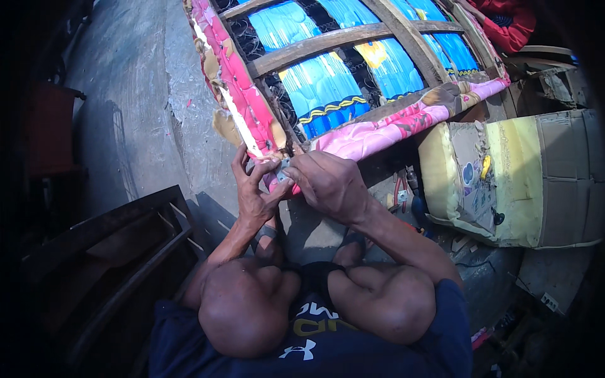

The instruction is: The person works on a furniture frame by using a power drill to drive screws into a metal bracket and then uses a screwdriver to tighten components while sitting on the floor.

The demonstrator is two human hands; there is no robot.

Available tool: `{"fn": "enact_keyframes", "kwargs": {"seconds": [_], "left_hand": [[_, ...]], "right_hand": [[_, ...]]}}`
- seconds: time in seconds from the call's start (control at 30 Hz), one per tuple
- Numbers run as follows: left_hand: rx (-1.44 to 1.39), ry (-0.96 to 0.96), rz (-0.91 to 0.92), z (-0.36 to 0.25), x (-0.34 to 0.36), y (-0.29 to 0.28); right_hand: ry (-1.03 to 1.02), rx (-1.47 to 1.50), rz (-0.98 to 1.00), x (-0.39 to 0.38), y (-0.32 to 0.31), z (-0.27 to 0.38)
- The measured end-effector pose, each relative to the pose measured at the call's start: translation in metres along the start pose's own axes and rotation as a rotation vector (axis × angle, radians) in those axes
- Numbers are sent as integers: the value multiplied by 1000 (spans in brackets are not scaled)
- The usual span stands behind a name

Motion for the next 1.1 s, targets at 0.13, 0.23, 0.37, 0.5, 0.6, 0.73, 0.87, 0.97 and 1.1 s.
{"fn": "enact_keyframes", "kwargs": {"seconds": [0.13,0.23,0.37,0.5,0.6,0.73,0.87,0.97,1.1], "left_hand": [[-38,-27,4,-1,-2,-1],[-61,-29,-7,-1,-2,-1],[-55,-26,-14,-3,0,-1],[-93,-33,-29,-3,-4,-2],[-105,-21,-36,-2,-4,-2],[-121,2,-31,-4,-3,-2],[-94,-9,-7,-6,-1,0],[-113,-27,-18,-7,0,0],[-82,20,-23,-5,-3,-6]], "right_hand": [[97,-27,-88,-5,-14,-17],[66,-15,-5,-13,9,-17],[34,-91,66,-13,21,-15],[73,-112,81,-15,23,-19],[46,-116,76,-13,23,-17],[49,-139,86,-12,24,-20],[21,-182,118,-14,26,-20],[-22,-210,144,-18,30,-17],[-127,-245,151,-15,35,1]]}}
Point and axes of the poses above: each hand's wrist, its own x-axis towards the middle knuckle, its own y-axis out of the palm, z = x × y, the point moved 10 cm from there along x, towards the middle knuckle, and after that the axes turned 3 degrees about z, right-handed, at the moved point
